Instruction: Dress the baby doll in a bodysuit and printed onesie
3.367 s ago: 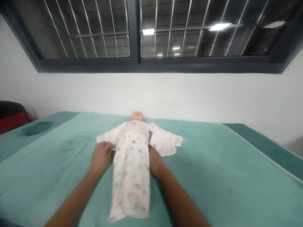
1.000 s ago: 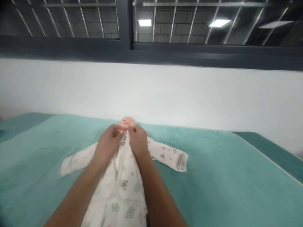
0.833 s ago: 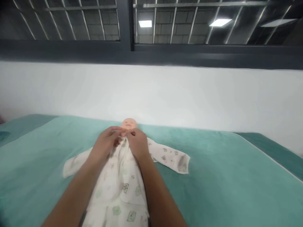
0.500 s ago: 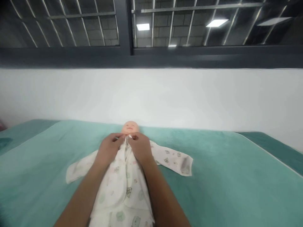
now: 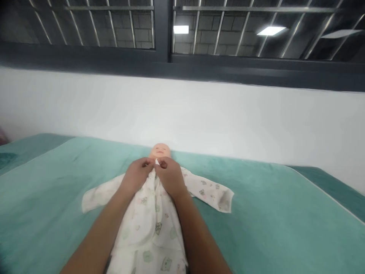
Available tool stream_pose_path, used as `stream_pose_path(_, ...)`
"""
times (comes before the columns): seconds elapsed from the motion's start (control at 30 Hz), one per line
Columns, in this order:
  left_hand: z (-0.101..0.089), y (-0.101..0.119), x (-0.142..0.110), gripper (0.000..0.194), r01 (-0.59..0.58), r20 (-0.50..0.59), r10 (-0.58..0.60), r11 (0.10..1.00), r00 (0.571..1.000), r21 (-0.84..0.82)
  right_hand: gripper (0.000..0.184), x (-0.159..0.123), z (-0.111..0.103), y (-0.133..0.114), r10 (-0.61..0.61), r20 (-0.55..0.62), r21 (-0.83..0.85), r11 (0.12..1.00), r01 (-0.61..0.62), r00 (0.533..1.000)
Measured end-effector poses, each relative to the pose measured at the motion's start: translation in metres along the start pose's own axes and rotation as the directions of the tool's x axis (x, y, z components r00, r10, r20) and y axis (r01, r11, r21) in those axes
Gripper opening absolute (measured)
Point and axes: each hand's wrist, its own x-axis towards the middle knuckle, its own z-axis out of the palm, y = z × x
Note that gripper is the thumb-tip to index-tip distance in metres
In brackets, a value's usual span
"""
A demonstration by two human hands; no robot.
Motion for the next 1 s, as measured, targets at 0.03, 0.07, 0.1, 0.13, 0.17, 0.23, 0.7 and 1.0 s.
stream_pose_path(0.03,0.0,0.001,0.0,0.022,0.012,-0.005,-0.013,0.999,1.0,-0.05,0.014,0.0,0.0,0.001,0.005,0.005,0.014,1.0,-0.005,1.0)
stream_pose_path(0.07,0.0,0.002,0.0,0.024,0.024,-0.001,-0.025,0.994,1.0,-0.104,0.015,0.0,-0.001,0.002,0.011,0.013,0.039,0.999,-0.012,1.0)
stream_pose_path(0.1,0.0,0.003,-0.001,0.026,0.034,0.006,-0.033,0.988,0.999,-0.15,0.02,0.001,-0.002,0.003,0.016,0.028,0.067,0.998,-0.018,0.999)
stream_pose_path(0.13,0.001,0.005,-0.001,0.027,0.037,0.013,-0.036,0.983,0.999,-0.179,0.026,0.001,-0.003,0.005,0.016,0.047,0.095,0.995,-0.02,0.999)
stream_pose_path(0.17,0.001,0.006,-0.002,0.027,0.033,0.014,-0.031,0.981,0.999,-0.19,0.03,0.001,-0.004,0.006,0.011,0.066,0.121,0.992,-0.019,0.998)
stream_pose_path(0.23,0.002,0.007,-0.003,0.025,0.01,0.008,-0.008,0.985,1.0,-0.17,0.03,0.002,-0.006,0.008,0.008,0.079,0.167,0.986,-0.021,0.997)
stream_pose_path(0.7,-0.001,0.009,-0.005,0.028,0.13,0.087,-0.106,0.93,0.991,-0.343,0.023,0.004,-0.007,0.009,0.098,0.014,0.261,0.96,-0.099,0.995)
stream_pose_path(1.0,0.002,0.002,-0.001,0.021,0.088,0.005,-0.09,0.964,0.996,-0.252,0.027,-0.001,-0.003,0.001,0.102,-0.006,0.115,0.988,-0.1,0.995)
